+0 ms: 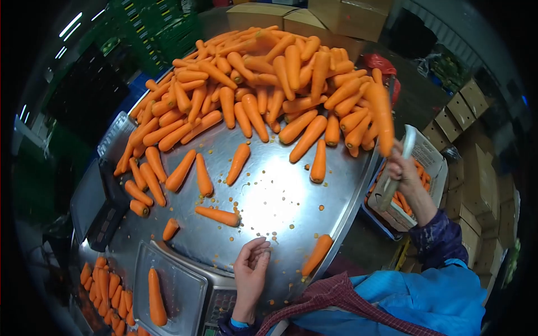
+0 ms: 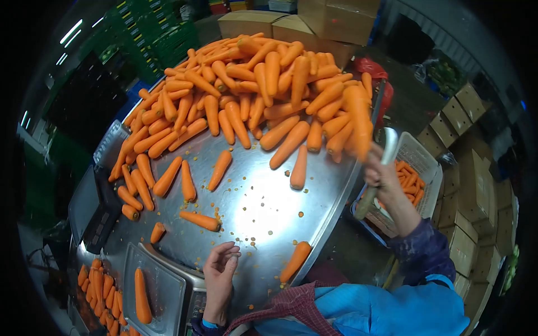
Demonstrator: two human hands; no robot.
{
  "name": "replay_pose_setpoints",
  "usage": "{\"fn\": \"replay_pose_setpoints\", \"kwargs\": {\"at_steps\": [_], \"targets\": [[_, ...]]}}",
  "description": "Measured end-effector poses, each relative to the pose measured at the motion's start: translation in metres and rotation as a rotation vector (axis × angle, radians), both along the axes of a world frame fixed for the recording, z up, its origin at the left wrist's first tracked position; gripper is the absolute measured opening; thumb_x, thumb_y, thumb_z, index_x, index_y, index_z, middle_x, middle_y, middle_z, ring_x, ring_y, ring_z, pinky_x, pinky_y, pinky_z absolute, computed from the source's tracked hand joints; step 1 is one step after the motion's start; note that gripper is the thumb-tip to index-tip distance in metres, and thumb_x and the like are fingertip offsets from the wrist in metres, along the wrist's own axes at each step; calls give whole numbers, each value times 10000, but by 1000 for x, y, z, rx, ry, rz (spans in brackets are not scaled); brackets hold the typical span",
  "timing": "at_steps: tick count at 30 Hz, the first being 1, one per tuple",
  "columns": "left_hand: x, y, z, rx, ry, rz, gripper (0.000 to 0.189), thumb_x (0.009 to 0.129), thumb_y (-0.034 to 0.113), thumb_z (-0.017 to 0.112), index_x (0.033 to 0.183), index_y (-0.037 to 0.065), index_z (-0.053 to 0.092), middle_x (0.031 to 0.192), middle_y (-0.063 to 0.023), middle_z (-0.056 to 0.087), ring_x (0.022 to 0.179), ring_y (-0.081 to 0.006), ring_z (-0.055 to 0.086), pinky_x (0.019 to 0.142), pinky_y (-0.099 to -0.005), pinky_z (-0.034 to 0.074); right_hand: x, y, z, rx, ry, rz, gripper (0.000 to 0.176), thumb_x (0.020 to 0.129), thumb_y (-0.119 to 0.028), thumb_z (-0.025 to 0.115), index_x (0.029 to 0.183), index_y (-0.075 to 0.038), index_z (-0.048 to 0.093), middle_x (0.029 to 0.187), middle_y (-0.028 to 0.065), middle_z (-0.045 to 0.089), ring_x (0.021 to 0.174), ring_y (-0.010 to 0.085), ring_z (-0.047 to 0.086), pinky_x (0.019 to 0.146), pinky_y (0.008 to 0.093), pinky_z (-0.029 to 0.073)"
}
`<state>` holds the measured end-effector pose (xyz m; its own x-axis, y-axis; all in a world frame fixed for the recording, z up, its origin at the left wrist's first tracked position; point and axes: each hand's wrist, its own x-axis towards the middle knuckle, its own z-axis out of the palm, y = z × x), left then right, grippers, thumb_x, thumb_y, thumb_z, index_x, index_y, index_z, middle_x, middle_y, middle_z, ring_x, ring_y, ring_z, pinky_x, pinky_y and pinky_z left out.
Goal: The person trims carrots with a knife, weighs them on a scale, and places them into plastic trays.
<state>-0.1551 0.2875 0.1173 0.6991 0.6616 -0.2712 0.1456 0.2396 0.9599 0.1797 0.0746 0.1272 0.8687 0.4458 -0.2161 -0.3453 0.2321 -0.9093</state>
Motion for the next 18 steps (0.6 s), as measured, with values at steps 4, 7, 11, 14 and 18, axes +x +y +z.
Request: {"fn": "replay_pose_setpoints", "kwargs": {"at_steps": [4,7,11,14,18], "targets": [[6,-10,3,52,18,-50,270,859,-24,533,1129,-7,530,1024,-97,596,947,-127,567,830,-239,467,45,-68,-3,3,-88,-387,473,861,-190,614,1269,-46,424,996,13,603,549,-12,395,378,119,272],[3,-15,1,17,5,-22,271,860,-26,529,1131,-4,531,1025,-96,598,955,-132,567,833,-241,463,55,-69,-3,-93,-176,-487,469,832,-197,650,1232,-44,459,937,5,608,528,0,398,376,125,274],[2,-19,1,20,7,34,274,859,-28,525,1132,-2,532,1024,-94,601,951,-147,572,843,-253,456,42,-21,5,-353,-272,-222,315,811,-145,642,1086,-12,564,770,-12,612,476,18,425,380,155,266],[4,-21,7,25,73,78,280,856,-20,531,1135,-3,531,1020,-97,602,951,-151,573,845,-261,456,55,1,-16,-336,-303,-118,273,815,-125,625,1039,20,568,790,31,636,448,32,422,380,165,278],[11,-21,6,34,73,92,282,859,-10,528,1141,-4,531,1017,-101,600,956,-158,572,856,-272,452,83,21,-47,-656,-830,39,313,764,-90,630,1040,37,552,871,95,658,644,134,596,550,272,474]]}}
